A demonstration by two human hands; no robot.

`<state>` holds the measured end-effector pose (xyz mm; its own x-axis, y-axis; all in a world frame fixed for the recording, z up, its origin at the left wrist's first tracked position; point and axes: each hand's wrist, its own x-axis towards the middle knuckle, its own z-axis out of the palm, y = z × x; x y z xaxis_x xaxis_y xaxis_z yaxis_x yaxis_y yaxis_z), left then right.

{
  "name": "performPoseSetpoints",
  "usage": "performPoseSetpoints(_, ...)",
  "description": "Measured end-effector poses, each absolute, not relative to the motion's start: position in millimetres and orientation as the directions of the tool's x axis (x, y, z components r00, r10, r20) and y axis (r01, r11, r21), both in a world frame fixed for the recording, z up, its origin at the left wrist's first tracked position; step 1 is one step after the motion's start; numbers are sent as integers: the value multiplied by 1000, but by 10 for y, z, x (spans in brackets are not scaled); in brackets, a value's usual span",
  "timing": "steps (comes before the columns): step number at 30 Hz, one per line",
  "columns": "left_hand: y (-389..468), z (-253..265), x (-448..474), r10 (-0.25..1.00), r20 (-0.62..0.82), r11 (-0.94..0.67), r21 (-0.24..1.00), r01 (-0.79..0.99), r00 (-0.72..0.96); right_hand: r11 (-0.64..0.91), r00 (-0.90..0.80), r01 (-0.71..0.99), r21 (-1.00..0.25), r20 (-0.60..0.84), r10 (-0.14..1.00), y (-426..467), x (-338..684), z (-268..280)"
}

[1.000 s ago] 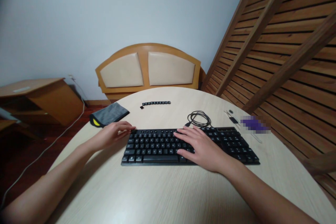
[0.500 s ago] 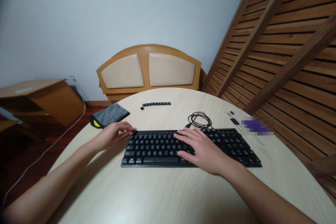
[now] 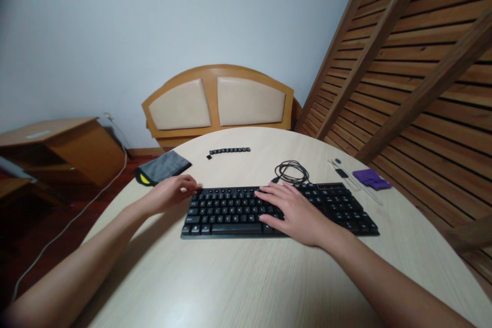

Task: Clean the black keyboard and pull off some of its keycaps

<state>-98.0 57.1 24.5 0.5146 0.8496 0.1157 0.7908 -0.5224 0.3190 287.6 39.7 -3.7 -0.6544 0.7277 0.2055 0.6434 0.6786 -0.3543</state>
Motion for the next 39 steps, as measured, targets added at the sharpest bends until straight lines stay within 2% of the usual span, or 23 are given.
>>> performPoseSetpoints(3,554,228,-980,849,134,-527,285,801,511,686,-660,646,-335,206,722,399,2870,-31)
performPoseSetpoints(8,530,273,-979,848,105,-508,441,740,519,691,-669,654,-306,193,718,404,2875,-33)
performPoseSetpoints(10,580,259,-968,867,117,-481,450,752,484,694,-672,654,-299,191,716,404,2878,-33)
performPoseSetpoints(16,1047,37,-937,913,238,-390,276,878,331,691,-670,656,-303,187,718,396,2869,-16)
performPoseSetpoints(25,1540,-141,-877,916,258,-334,66,940,308,686,-664,652,-323,194,722,386,2879,-18)
performPoseSetpoints(32,1427,-110,-842,925,262,-286,11,958,274,690,-670,653,-312,186,719,387,2873,-15)
performPoseSetpoints(39,1098,-86,-931,928,277,-267,24,963,250,692,-672,651,-311,187,717,386,2871,-11)
